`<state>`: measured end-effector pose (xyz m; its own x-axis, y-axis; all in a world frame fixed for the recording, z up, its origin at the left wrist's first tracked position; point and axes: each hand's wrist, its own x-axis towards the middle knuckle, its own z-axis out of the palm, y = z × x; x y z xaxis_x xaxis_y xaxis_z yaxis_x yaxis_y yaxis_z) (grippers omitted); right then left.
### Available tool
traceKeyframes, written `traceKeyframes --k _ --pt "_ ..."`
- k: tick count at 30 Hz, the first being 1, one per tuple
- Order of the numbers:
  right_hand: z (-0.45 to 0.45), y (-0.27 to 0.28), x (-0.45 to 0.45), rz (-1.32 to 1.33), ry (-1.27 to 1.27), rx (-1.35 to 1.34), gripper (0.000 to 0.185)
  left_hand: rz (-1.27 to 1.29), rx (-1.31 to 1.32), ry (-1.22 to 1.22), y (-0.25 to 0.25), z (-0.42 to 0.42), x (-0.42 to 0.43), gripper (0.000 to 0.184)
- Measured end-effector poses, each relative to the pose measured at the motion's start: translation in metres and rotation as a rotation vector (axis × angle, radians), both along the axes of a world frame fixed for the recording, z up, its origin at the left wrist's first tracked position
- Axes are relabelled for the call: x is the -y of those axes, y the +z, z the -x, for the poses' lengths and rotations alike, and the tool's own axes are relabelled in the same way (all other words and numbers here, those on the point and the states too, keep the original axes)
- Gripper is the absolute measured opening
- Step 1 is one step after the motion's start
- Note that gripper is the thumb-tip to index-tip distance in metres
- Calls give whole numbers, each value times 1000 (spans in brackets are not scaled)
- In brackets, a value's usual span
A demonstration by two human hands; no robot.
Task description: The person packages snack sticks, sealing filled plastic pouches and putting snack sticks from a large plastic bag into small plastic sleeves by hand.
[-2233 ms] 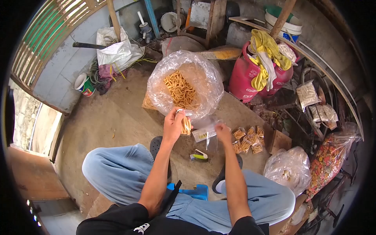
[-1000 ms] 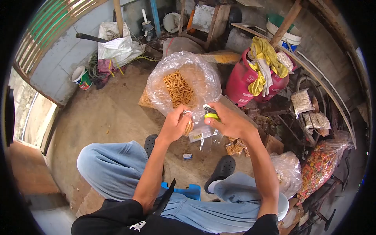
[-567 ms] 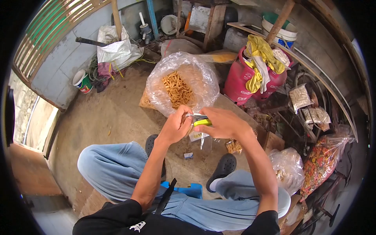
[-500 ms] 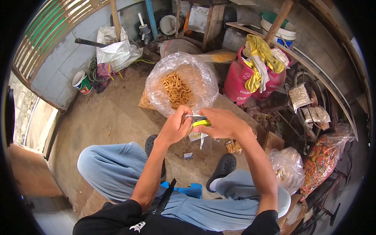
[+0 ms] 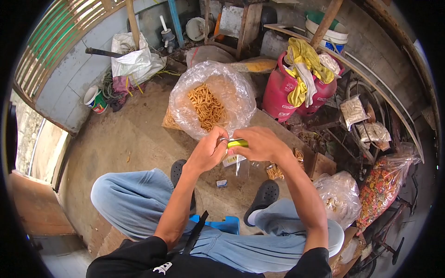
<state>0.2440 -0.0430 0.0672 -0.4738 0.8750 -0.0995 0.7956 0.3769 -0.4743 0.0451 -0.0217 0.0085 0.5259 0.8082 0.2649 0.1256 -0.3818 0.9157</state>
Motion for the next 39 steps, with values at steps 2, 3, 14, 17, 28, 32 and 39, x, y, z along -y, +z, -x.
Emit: traceKeyframes --k 2,3,14,17,28,32,39 --pt "-1 -11 -1 -35 -9 -37 41 -13 2 16 -5 -1 -1 13" --pt "-1 -15 0 -73 -18 -74 39 -9 3 13 -7 -1 -2 13" --pt "-11 -49 -10 206 -279 -367 57 367 166 85 -50 7 -18 16" --pt "-15 -93 -17 304 -462 -343 62 400 279 138 -55 0 -16 17" --pt "31 -365 75 543 -629 98 70 566 374 164 -90 -8 -18 6" --pt "52 -374 104 462 -815 23 72 738 456 208 -86 -7 -10 9" --pt "55 -362 111 411 -835 26 68 815 526 234 -89 -7 -8 13"
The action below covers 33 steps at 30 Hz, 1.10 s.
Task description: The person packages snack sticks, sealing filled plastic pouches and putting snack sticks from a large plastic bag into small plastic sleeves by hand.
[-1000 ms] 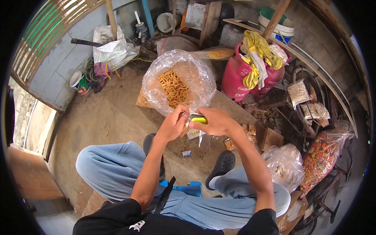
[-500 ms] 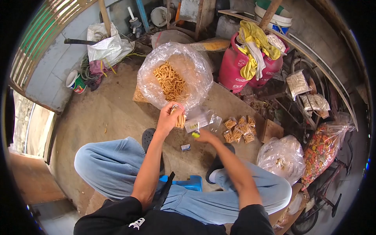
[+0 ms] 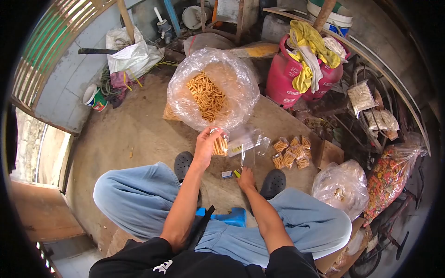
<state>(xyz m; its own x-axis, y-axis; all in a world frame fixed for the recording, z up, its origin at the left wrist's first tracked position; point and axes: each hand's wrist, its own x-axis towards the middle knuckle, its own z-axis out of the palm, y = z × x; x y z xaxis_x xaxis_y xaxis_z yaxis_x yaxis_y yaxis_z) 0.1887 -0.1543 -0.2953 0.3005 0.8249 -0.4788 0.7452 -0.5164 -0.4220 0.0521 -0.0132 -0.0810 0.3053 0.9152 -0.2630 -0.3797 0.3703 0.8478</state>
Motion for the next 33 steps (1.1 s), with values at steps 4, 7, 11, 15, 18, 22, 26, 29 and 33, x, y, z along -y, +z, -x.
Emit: traceKeyframes --k 4,7,11,15,18,22,26,29,33 --pt "-3 1 -3 45 5 27 67 9 27 -1 -1 1 0 14" --pt "-11 -16 -30 -160 -121 8 58 6 0 30 -9 1 -2 15" --pt "-28 67 -98 -297 -499 -1066 51 42 32 89 -11 -6 -1 16" --pt "-42 181 -111 -309 -317 -1299 50 59 -12 89 -13 -18 -2 21" --pt "-52 221 -104 -299 -118 -1179 44 48 17 51 -15 -36 -3 24" --pt "-73 226 -89 -300 -98 -1023 38 22 90 -64 -15 -72 0 26" --pt "-108 202 -63 -408 -207 -1051 37 -2 37 -211 -18 -110 13 34" --pt "-135 195 -37 -523 -359 -1104 34 -47 -47 -314 -26 -136 26 46" --pt "-179 155 -7 -656 -646 -1014 31 -12 -139 -429 -32 -155 51 42"
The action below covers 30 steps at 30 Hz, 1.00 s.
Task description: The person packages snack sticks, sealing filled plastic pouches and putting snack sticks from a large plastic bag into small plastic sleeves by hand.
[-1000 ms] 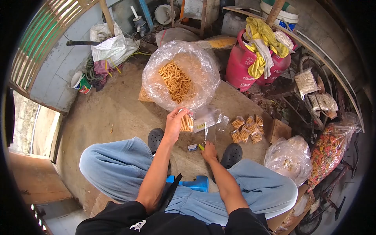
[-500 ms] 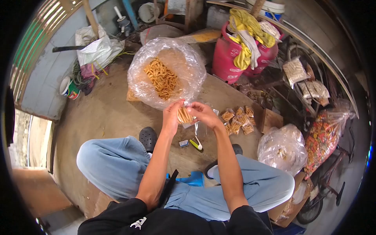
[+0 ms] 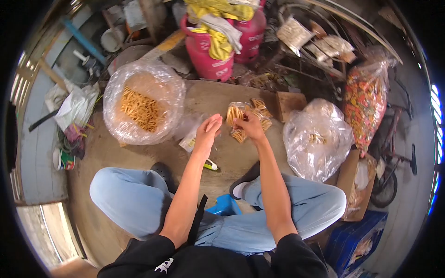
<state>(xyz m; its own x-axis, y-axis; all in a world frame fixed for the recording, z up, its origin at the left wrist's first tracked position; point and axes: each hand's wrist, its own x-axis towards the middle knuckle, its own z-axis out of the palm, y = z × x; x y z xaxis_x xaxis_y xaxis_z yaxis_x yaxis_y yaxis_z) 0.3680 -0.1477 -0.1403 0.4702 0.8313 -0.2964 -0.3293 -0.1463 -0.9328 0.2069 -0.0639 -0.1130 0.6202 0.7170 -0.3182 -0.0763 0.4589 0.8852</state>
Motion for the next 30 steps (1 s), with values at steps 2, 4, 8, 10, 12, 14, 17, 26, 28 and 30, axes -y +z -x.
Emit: traceKeyframes --k 2,4,8,10,12,14,17,26,28,30 --pt "-24 -34 9 106 -171 50 22 -1 -33 -64 -5 -4 4 39" --pt "-38 -60 22 93 -280 0 22 41 -72 -38 -14 -6 10 30" --pt "-58 -168 37 433 -416 195 28 93 -111 6 -17 -1 13 22" --pt "-57 -182 37 477 -391 269 31 75 -116 17 -15 1 15 28" --pt "-50 -201 31 367 -436 151 27 166 -154 13 -14 6 12 36" --pt "-51 -218 26 481 -428 378 31 148 -187 36 -16 8 11 42" --pt "-45 -224 25 619 -454 651 38 145 -246 59 -20 14 3 40" --pt "7 -177 37 663 -565 496 37 190 -173 355 -22 57 -35 39" --pt "23 -184 32 717 -399 577 36 161 -175 450 -16 67 -41 40" --pt "41 -197 15 559 -389 737 34 68 -116 498 -11 77 -50 39"
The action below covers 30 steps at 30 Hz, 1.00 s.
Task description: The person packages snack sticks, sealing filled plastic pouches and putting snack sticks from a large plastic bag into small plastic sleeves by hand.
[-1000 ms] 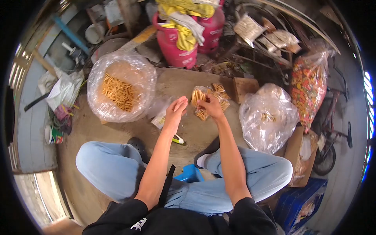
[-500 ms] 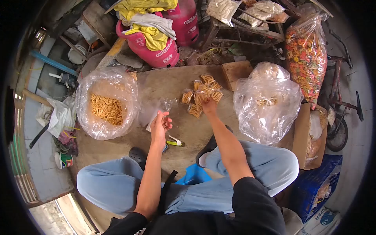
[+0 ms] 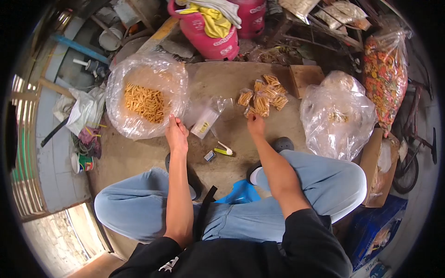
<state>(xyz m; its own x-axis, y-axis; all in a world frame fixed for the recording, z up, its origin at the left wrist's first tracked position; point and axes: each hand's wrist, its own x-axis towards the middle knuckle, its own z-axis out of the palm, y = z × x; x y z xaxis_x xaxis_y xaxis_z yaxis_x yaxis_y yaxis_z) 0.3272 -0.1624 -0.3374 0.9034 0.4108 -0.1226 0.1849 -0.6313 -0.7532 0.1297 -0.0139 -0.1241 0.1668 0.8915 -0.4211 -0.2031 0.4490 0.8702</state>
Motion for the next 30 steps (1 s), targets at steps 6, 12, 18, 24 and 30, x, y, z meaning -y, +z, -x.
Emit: traceKeyframes --k 6,12,18,24,30 --pt "47 107 -94 -569 -45 -708 29 -227 186 -149 -2 19 -7 44" --pt "142 230 -130 -732 583 -560 41 -44 419 -131 2 12 -6 55" --pt "171 200 -122 -443 1025 -205 58 195 516 -35 8 43 -14 76" --pt "159 214 -145 -115 948 -7 54 59 659 -62 54 69 -19 82" --pt "128 193 -186 59 924 494 45 -15 953 236 103 131 -42 69"
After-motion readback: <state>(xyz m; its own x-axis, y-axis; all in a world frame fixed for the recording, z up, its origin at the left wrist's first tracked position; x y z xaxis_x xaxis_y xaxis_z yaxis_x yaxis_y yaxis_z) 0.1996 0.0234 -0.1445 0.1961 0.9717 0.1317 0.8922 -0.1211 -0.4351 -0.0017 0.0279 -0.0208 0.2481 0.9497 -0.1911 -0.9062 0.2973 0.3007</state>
